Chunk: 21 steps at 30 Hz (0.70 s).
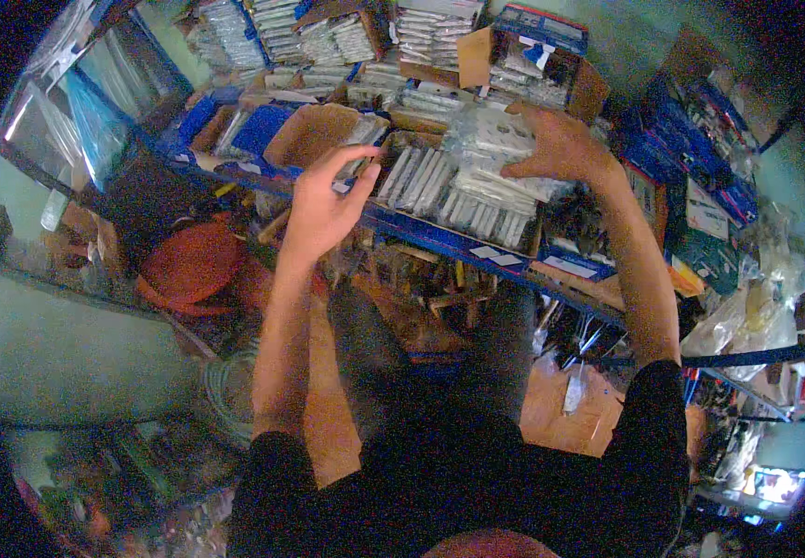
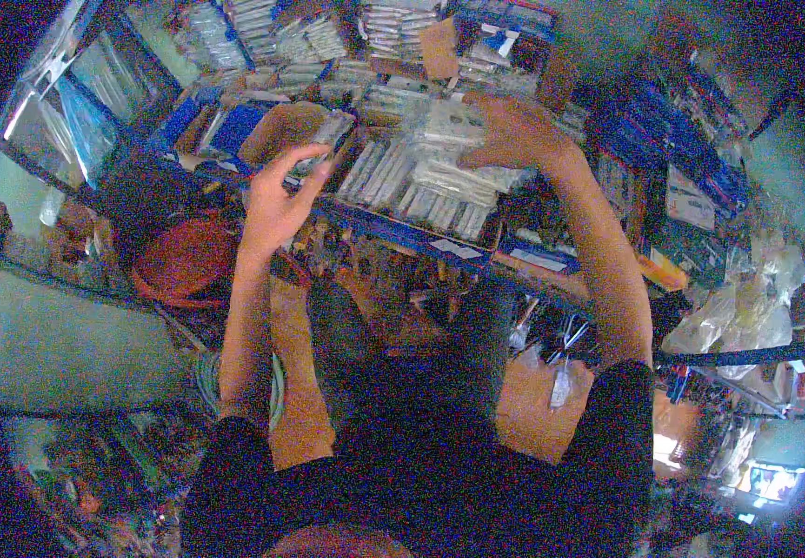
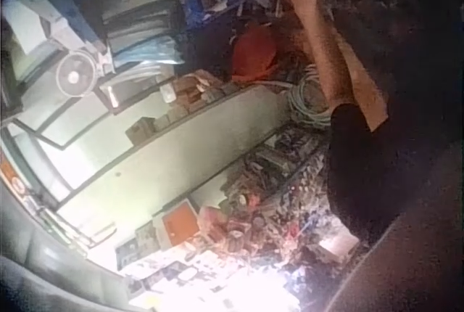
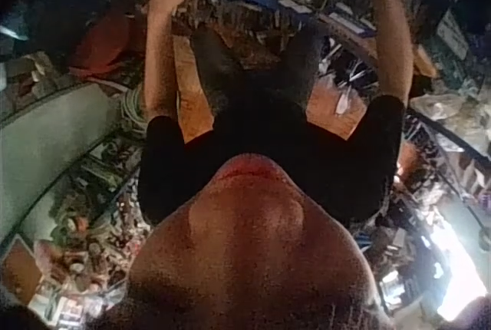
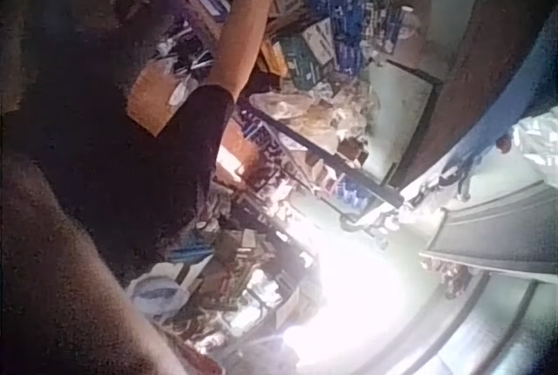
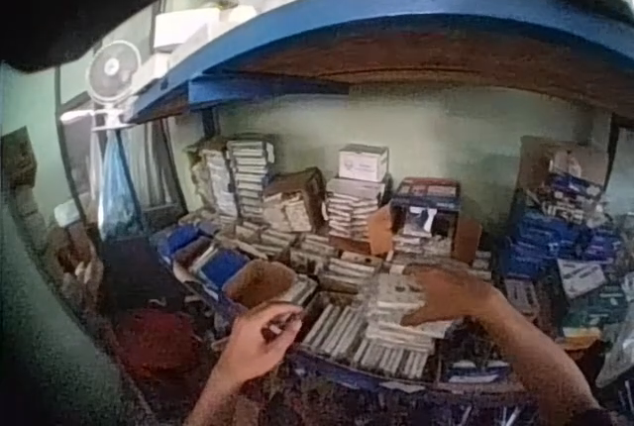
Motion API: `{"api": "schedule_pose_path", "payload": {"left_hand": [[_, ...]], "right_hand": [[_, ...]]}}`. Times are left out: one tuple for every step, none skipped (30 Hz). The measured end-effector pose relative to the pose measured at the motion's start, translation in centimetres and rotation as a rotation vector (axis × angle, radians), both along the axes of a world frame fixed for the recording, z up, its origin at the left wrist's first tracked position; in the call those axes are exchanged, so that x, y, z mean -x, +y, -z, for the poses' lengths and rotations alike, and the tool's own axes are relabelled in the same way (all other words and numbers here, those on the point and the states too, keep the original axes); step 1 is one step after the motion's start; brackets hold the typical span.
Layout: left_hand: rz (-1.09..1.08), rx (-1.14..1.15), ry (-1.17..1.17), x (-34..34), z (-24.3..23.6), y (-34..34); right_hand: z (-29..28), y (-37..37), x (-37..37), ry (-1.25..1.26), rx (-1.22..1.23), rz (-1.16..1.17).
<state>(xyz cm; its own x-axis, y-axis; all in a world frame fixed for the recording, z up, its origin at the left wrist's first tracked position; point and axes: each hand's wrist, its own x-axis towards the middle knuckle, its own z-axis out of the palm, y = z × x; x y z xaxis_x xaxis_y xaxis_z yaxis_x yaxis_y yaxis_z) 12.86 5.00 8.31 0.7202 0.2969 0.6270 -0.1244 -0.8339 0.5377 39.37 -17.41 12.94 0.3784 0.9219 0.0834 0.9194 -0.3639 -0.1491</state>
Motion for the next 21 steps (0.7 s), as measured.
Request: {"api": "schedule_pose_path", "payload": {"left_hand": [[-0.013,0.002,-0.003,0.3,0.2,-0.6],[0.027,0.214,-0.018,0.5,0.5,-1.2],[0.068,0.426,-0.035,0.5,0.8,-2.0],[0.119,0.597,-0.075,1.0,0.9,-3.1],[0.137,0.752,-0.100,0.7,1.3,-4.7],[0.250,0.896,-0.202,0.3,1.9,-5.9],[0.400,1.057,-0.310,-0.3,2.3,-7.6],[0.352,1.064,-0.256,-0.9,2.3,-8.7],[0.429,1.101,-0.376,-1.8,2.0,-10.0],[0.354,1.107,-0.461,-2.5,1.1,-11.0],[0.278,1.109,-0.543,-2.8,0.5,-11.2],[0.269,1.107,-0.537,-2.8,0.5,-10.6],[0.227,1.104,-0.532,-3.2,0.6,-9.9],[0.184,1.100,-0.527,-3.4,0.9,-9.5],[0.187,1.100,-0.521,-3.3,1.3,-9.4],[0.154,1.121,-0.558,-3.3,1.5,-9.2],[0.120,1.141,-0.594,-3.3,1.9,-9.0],[0.079,1.127,-0.587,-3.6,2.4,-8.3],[0.086,1.130,-0.579,-3.5,2.7,-7.6],[0.076,1.147,-0.600,-3.4,3.0,-6.5],[0.066,1.164,-0.623,-3.1,3.4,-5.3]], "right_hand": [[-0.3,-0.1,0.6,-0.054,-0.054,0.024],[-0.7,-0.2,1.3,-0.108,-0.106,0.050],[-1.2,-0.3,2.3,-0.110,-0.103,0.038],[-1.9,0.0,3.8,-0.124,-0.191,0.046],[-2.4,0.1,5.4,-0.136,-0.271,0.060],[-3.2,0.5,7.7,-0.083,-0.350,0.048],[-3.0,1.0,9.2,-0.085,-0.352,0.039],[-2.2,1.4,10.1,-0.130,-0.504,-0.009],[-1.6,2.0,10.7,-0.173,-0.655,-0.056],[-1.4,2.6,11.7,-0.235,-0.719,-0.095],[-1.2,3.4,12.6,-0.224,-0.721,-0.097],[-0.9,4.1,13.5,-0.188,-0.750,-0.068],[-0.5,4.6,13.8,-0.160,-0.776,-0.032],[0.0,5.0,14.0,-0.140,-0.767,-0.016],[0.7,5.3,14.4,-0.139,-0.767,-0.010],[1.3,5.5,14.8,-0.135,-0.762,0.000],[1.9,5.5,14.9,-0.131,-0.757,0.010],[2.4,5.6,14.4,-0.113,-0.700,0.011],[2.1,5.1,14.6,-0.114,-0.699,0.022],[2.3,4.9,14.5,-0.043,-0.655,-0.003],[2.4,4.6,14.3,0.027,-0.611,-0.027]]}}
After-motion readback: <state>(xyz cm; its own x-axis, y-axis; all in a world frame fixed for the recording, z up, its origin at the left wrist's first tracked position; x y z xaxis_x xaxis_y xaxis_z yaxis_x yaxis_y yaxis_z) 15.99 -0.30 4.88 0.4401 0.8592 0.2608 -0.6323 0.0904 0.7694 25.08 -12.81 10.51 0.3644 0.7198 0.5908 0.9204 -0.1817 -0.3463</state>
